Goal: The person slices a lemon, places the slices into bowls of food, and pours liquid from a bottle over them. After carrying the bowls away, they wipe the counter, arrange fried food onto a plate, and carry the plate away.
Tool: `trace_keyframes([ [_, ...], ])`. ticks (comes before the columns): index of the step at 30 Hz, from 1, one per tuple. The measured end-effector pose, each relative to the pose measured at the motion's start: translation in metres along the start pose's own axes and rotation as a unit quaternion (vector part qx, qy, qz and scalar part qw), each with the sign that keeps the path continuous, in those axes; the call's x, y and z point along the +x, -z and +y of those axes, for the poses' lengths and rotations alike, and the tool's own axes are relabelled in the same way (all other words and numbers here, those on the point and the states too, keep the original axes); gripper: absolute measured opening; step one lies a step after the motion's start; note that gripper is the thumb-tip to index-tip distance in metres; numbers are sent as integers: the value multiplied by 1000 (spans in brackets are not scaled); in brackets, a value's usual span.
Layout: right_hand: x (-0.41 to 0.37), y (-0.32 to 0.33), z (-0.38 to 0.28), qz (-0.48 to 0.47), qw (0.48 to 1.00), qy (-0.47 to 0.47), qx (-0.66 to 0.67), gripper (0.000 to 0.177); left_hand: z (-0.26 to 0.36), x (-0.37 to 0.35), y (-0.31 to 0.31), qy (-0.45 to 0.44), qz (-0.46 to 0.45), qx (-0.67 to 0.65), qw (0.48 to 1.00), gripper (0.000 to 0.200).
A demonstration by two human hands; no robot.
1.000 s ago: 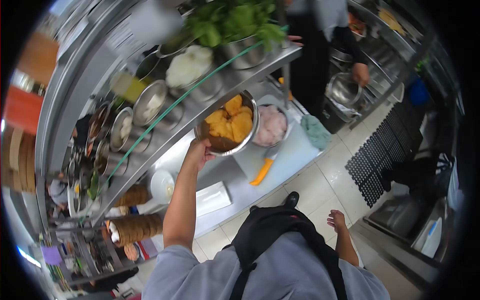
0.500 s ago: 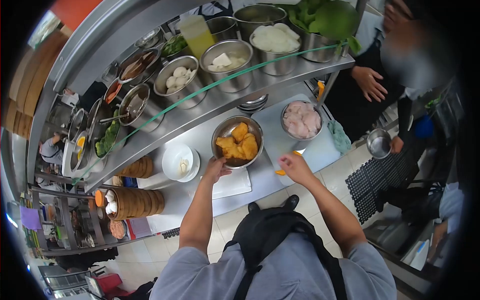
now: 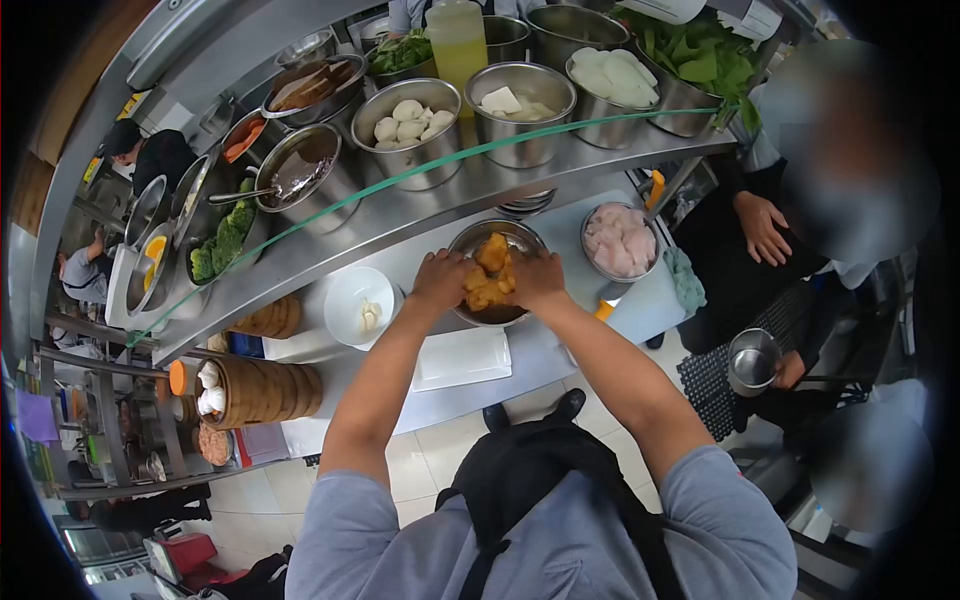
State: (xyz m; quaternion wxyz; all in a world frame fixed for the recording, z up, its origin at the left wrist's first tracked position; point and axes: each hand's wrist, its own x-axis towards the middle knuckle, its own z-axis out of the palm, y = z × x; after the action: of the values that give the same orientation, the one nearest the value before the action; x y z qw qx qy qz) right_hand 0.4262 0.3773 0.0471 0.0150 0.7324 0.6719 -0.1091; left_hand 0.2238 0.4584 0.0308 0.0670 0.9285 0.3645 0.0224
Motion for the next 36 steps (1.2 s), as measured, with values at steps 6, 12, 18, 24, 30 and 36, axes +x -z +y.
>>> trace_keyframes([
  [6, 14, -2, -8, -19, 998, -51, -9, 62, -12, 4, 0, 3, 21, -56, 998, 35],
  [12, 11, 12, -5, -32, 997, -75, -1, 30, -31, -13, -22, 123, 98, -450, 879, 24],
  [18, 3, 17, 26, 46, 989, -101, 100, 38, -9, -105, -1, 257, 51, -669, 696, 20],
  [24, -72, -13, 40, -60, 830, -9, 554, 34, 0, -182, -58, 376, 49, -664, 644, 27],
  [30, -119, -107, -6, -151, 779, -118, 597, 32, 34, -176, -92, 365, 91, -548, 747, 31],
  [36, -89, -143, -39, 30, 882, -121, 454, 32, 74, -147, -83, 246, 195, -172, 934, 21],
])
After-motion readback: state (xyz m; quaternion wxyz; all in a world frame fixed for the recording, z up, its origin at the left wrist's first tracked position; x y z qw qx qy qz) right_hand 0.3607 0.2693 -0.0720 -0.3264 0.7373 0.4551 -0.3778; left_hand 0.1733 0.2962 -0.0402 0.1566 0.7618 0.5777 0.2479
